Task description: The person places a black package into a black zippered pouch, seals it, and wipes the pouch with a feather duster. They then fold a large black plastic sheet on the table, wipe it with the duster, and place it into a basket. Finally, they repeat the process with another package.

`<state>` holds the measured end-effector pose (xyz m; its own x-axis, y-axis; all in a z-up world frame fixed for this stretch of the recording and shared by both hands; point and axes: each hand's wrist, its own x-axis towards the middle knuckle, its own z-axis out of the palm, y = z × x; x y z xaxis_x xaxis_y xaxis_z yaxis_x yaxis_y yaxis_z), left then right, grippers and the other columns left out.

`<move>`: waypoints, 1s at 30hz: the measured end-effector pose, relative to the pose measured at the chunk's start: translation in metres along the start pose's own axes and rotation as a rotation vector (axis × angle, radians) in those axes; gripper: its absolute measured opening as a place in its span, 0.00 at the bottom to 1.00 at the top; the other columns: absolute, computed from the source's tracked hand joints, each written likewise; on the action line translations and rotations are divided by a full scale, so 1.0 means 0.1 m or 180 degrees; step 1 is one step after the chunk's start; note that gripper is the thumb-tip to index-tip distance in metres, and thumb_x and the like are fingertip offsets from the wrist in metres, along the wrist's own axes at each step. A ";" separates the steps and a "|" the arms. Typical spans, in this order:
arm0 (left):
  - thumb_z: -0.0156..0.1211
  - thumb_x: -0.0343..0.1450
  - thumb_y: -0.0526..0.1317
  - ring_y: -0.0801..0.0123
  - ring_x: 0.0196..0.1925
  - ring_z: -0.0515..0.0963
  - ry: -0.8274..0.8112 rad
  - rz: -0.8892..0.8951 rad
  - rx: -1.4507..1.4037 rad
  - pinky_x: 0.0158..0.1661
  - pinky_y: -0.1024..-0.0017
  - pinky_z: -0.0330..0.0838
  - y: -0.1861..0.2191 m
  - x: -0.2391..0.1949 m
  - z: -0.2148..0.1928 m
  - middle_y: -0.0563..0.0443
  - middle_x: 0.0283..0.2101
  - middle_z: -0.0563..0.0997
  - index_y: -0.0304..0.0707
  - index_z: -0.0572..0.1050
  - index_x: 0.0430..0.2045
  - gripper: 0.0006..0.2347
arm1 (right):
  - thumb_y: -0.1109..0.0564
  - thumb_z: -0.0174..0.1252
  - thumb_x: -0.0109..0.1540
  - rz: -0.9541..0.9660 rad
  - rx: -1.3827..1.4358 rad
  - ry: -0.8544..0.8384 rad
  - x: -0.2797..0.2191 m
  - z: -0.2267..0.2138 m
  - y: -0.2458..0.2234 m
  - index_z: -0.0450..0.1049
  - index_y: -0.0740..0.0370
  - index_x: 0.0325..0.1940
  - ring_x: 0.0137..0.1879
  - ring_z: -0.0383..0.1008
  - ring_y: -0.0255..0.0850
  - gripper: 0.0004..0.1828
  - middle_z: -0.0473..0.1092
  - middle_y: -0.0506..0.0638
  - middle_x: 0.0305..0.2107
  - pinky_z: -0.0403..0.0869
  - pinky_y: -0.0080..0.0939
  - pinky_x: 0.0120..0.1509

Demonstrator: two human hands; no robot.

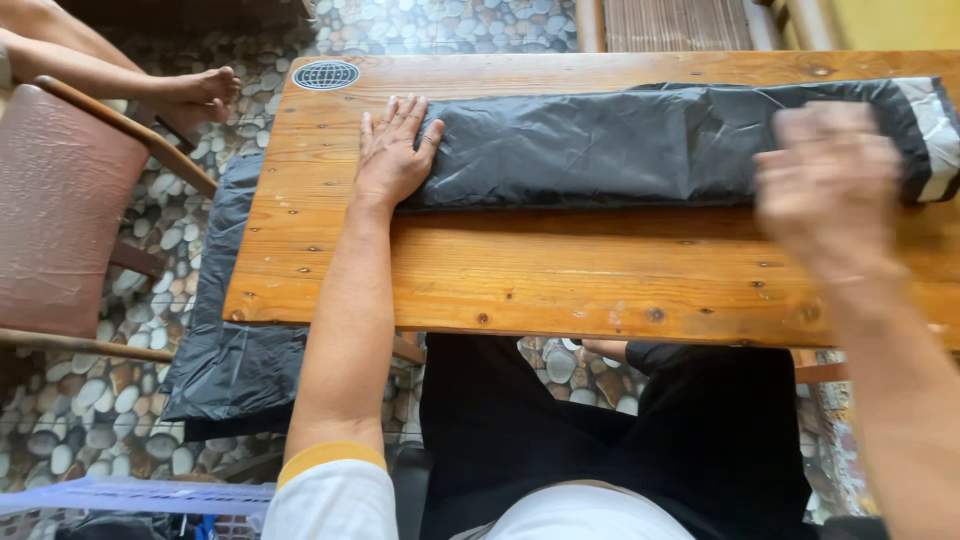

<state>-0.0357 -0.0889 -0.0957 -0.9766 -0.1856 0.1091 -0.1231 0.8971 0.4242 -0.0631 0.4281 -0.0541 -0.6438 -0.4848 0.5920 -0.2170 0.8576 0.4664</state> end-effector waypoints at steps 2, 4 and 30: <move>0.36 0.76 0.61 0.61 0.79 0.48 0.0072 0.0030 0.0039 0.71 0.45 0.29 -0.03 0.02 0.04 0.55 0.76 0.57 0.50 0.60 0.71 0.29 | 0.50 0.50 0.73 -0.0327 0.1872 -0.0158 0.28 -0.12 -0.75 0.74 0.64 0.73 0.74 0.64 0.59 0.27 0.68 0.63 0.69 0.56 0.63 0.72; 0.36 0.76 0.62 0.61 0.79 0.48 0.0072 0.0022 0.0050 0.71 0.45 0.29 -0.02 0.02 0.03 0.55 0.76 0.57 0.50 0.60 0.71 0.30 | 0.45 0.39 0.72 -0.0431 0.2190 -0.0859 0.64 -0.61 -1.33 0.61 0.58 0.76 0.78 0.48 0.52 0.29 0.55 0.56 0.74 0.43 0.58 0.77; 0.25 0.78 0.57 0.72 0.79 0.48 -0.0262 0.0695 0.0380 0.71 0.60 0.37 0.65 -0.20 0.00 0.57 0.77 0.54 0.49 0.57 0.73 0.28 | 0.44 0.33 0.71 -0.0789 0.3000 -0.1179 1.20 -0.10 -2.48 0.51 0.60 0.79 0.82 0.39 0.48 0.33 0.49 0.52 0.76 0.37 0.55 0.82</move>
<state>-0.0245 -0.0270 -0.0701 -0.9927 0.0465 0.1109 0.0770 0.9542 0.2890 -0.0792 0.1554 -0.0915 -0.6532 -0.7193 0.2366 -0.7563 0.6048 -0.2493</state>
